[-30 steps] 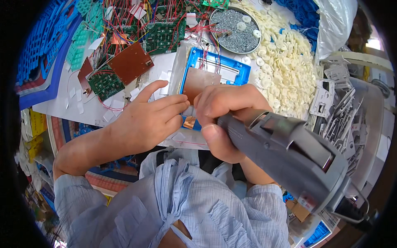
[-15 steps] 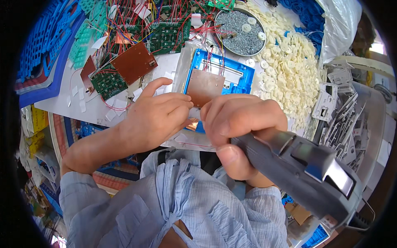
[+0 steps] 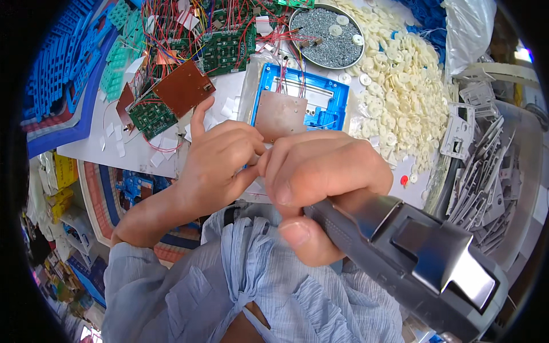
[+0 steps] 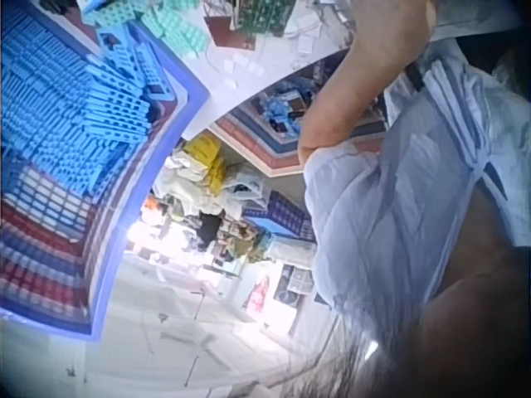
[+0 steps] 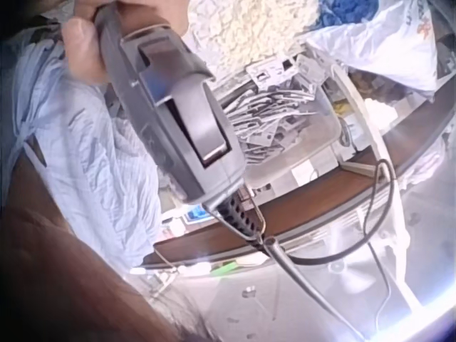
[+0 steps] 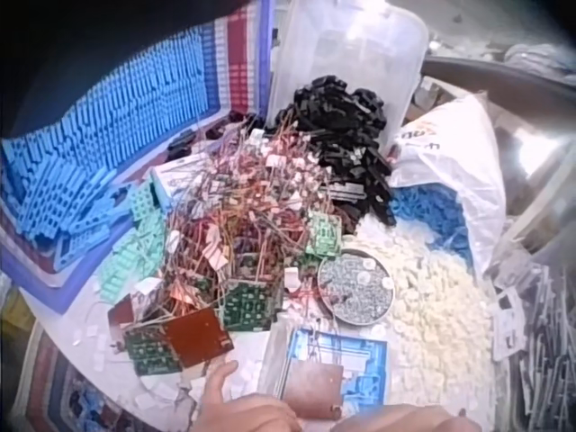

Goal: Assembling electronic components into a blue plastic casing using a hot glue gun.

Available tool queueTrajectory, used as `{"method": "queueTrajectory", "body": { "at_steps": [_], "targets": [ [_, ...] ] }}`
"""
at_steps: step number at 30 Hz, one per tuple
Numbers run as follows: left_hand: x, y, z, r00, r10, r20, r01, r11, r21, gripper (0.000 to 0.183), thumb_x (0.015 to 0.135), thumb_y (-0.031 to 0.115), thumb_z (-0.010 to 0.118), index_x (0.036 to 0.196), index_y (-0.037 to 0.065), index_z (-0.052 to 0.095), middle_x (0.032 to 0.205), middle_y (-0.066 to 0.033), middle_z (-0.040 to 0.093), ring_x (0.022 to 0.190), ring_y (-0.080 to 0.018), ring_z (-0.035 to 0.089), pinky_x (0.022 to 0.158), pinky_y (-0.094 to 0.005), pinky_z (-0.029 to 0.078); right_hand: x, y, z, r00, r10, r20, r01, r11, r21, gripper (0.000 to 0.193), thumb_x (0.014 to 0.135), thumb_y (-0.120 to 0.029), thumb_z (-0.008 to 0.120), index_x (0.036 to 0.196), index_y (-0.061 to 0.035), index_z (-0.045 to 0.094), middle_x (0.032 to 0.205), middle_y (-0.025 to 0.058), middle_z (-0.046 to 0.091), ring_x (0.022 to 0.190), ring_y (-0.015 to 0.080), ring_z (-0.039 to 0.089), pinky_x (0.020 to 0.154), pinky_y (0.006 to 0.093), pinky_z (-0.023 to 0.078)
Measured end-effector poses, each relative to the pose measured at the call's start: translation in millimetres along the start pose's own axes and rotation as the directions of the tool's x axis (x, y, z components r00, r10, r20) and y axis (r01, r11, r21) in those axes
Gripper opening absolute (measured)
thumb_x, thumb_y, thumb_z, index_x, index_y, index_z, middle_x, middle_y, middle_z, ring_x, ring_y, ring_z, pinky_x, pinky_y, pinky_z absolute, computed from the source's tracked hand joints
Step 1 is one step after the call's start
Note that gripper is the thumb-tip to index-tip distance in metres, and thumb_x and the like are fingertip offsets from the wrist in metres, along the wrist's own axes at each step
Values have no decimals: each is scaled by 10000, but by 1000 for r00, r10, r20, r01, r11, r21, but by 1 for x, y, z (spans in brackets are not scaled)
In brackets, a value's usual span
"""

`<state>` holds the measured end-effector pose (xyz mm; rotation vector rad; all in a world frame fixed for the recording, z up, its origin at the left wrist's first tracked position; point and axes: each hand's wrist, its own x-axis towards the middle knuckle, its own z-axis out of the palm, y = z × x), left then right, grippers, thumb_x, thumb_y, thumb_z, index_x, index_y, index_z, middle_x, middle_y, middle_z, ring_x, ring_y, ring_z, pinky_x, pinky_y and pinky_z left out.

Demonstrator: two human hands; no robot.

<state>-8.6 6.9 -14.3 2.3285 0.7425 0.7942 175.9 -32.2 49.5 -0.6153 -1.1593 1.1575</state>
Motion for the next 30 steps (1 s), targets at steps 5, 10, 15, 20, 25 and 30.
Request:
{"method": "queueTrajectory", "body": {
  "at_steps": [5, 10, 15, 20, 25, 30],
  "targets": [
    [-5, 2, 6, 992, 61, -106, -71, 993, -91, 224, 771, 48, 808, 861, 122, 617, 881, 11, 698, 924, -183, 717, 1153, -635, 231, -5, -8, 0, 1000, -16, 0, 16, 999, 43, 265, 887, -235, 774, 928, -93, 554, 629, 8, 582, 531, 166, 547, 529, 329, 461],
    [-18, 7, 8, 980, 62, -189, -96, 979, -179, 217, 754, 29, 833, 851, 115, 660, 917, -8, 743, 929, -188, 745, 1127, -602, 348, -7, -17, 2, 1000, -15, -2, 15, 995, 103, 291, 902, -258, 776, 1002, -137, 531, 626, -16, 577, 495, 132, 525, 483, 297, 435],
    [-29, 16, 9, 975, 101, -199, -121, 988, -92, 202, 759, 55, 836, 851, 108, 665, 947, -19, 757, 962, -207, 751, 1121, -604, 379, -9, -16, 0, 998, -22, 67, 13, 991, 134, 311, 893, -283, 801, 996, -152, 538, 630, -19, 582, 494, 134, 526, 479, 301, 440],
    [-19, -1, -3, 990, 126, -71, -121, 991, 64, 177, 801, 82, 793, 865, 98, 629, 1081, -58, 746, 1070, -228, 725, 1140, -602, 363, -11, -9, -8, 999, -41, -14, 41, 999, -27, 329, 899, -290, 779, 1025, -142, 513, 614, -13, 523, 514, 150, 484, 505, 346, 423],
    [-2, -10, -15, 946, 233, 227, -279, 940, 198, 111, 823, 115, 694, 840, 81, 590, 1079, -82, 712, 1128, -232, 682, 1148, -555, 370, -7, 10, -13, 992, -19, -123, -4, 984, -177, 338, 922, -288, 731, 1065, -121, 474, 629, -4, 482, 567, 158, 477, 562, 356, 431],
    [17, -9, -22, 862, 340, 375, -442, 867, 230, 67, 836, 150, 640, 851, 87, 621, 897, -54, 628, 1037, -202, 650, 1089, -413, 448, -5, 15, -12, 993, 63, -96, -81, 976, -202, 341, 927, -270, 731, 1060, -93, 471, 648, 15, 519, 582, 154, 499, 588, 349, 449]
  ]
}}
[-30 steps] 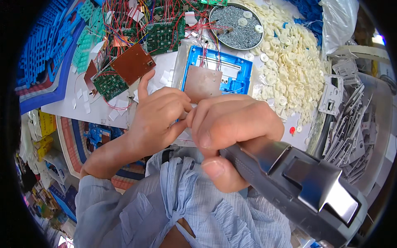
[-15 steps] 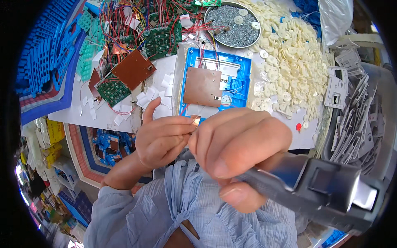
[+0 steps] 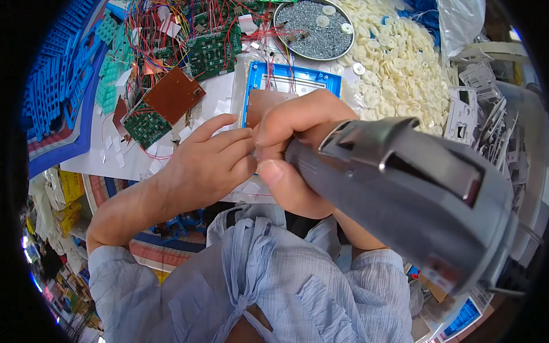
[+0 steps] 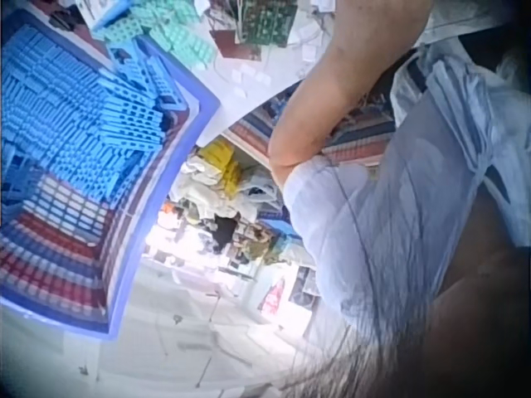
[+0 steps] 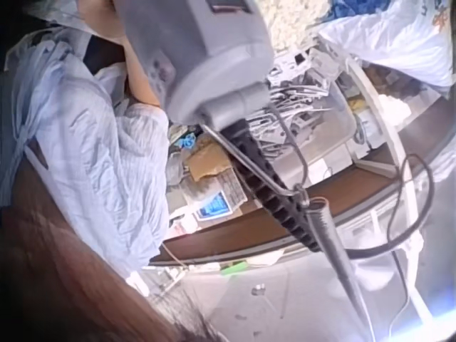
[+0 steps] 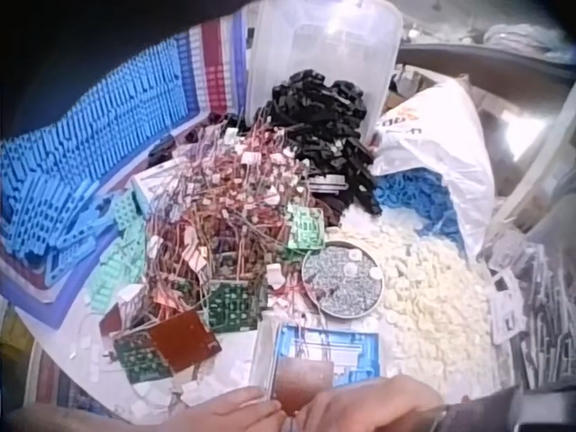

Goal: Assembling electronic components into a blue plastic casing using a hot glue gun.

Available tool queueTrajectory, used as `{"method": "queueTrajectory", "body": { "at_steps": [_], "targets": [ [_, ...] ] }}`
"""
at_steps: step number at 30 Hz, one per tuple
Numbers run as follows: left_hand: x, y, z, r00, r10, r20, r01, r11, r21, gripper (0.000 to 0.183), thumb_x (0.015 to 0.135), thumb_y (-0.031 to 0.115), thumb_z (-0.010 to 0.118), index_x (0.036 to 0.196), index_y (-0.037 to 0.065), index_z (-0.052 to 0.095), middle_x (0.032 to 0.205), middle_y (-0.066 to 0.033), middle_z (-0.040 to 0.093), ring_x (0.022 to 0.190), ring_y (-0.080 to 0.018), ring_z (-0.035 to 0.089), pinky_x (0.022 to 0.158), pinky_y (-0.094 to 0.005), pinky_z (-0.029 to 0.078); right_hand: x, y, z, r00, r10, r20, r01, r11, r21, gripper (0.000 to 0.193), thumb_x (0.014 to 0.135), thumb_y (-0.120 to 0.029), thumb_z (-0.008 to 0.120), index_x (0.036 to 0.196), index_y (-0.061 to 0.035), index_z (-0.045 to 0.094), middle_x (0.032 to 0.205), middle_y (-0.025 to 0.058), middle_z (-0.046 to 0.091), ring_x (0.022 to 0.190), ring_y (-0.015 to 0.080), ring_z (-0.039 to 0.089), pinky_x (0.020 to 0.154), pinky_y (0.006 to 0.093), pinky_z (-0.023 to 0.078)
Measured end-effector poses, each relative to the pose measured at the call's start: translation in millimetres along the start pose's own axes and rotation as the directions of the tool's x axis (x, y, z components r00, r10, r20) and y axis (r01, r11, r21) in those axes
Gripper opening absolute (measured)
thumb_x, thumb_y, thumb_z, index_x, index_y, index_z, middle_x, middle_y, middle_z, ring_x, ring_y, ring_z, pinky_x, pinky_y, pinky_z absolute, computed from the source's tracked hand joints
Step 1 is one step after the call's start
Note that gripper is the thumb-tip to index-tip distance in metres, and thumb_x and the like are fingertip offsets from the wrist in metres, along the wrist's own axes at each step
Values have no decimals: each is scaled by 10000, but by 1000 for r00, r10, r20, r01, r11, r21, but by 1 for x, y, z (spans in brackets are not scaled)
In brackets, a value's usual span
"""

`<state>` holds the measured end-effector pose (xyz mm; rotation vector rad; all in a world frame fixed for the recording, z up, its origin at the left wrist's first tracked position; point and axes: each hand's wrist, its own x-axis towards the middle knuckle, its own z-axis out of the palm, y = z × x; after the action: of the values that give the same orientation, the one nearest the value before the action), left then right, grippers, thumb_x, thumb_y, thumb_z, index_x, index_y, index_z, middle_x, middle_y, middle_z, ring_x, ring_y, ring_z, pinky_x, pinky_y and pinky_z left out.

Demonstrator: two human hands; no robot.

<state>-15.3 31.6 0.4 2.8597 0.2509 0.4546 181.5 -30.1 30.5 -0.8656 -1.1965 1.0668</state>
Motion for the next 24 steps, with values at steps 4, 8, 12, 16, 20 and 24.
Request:
{"method": "queueTrajectory", "body": {
  "at_steps": [4, 8, 12, 16, 20, 24],
  "targets": [
    [-4, -2, 5, 997, -31, -76, 28, 999, -37, 64, 830, 153, 646, 852, 95, 636, 891, -44, 624, 1022, -190, 651, 1020, -386, 465, -1, 0, 4, 999, 34, 5, -34, 999, 30, 334, 920, -239, 741, 1051, -87, 474, 649, 18, 534, 580, 154, 515, 590, 352, 461],
    [-7, 0, 9, 990, -74, -122, 68, 996, -54, 72, 825, 159, 654, 861, 97, 653, 888, -38, 631, 1019, -181, 655, 981, -365, 467, -1, 5, 4, 999, 10, 39, -10, 1000, -7, 319, 917, -216, 745, 1022, -91, 471, 645, 16, 537, 573, 160, 525, 601, 357, 478],
    [-9, -1, 11, 987, -78, -142, 73, 996, -42, 93, 824, 174, 670, 874, 96, 671, 897, -38, 648, 1033, -174, 660, 993, -376, 458, 8, 5, 2, 981, -52, 187, 76, 989, -123, 282, 934, -186, 718, 974, -97, 454, 642, 26, 543, 568, 171, 535, 608, 367, 492],
    [-11, -1, 12, 983, -137, -118, 127, 988, -91, 103, 843, 183, 676, 892, 92, 681, 958, -44, 690, 1059, -168, 675, 1042, -421, 426, 11, 5, 2, 965, -51, 256, 120, 958, -259, 265, 954, -171, 699, 959, -98, 444, 632, 26, 534, 555, 177, 527, 593, 375, 490],
    [-16, 1, 17, 968, -213, -135, 186, 964, -188, 107, 875, 197, 695, 914, 98, 691, 1061, -40, 728, 1064, -171, 706, 1125, -501, 362, 10, 4, 1, 981, -54, 187, 87, 981, -172, 300, 959, -219, 717, 1029, -92, 454, 618, 13, 513, 542, 172, 502, 555, 370, 467],
    [-15, 6, 23, 896, -324, -305, 215, 915, -342, 131, 839, 172, 775, 933, 118, 701, 1109, -13, 741, 1053, -161, 721, 1188, -599, 273, 19, -27, -2, 978, -125, 165, 101, 984, 149, 393, 916, -347, 772, 1075, -135, 482, 598, -20, 526, 499, 144, 502, 486, 328, 436]
  ]
}}
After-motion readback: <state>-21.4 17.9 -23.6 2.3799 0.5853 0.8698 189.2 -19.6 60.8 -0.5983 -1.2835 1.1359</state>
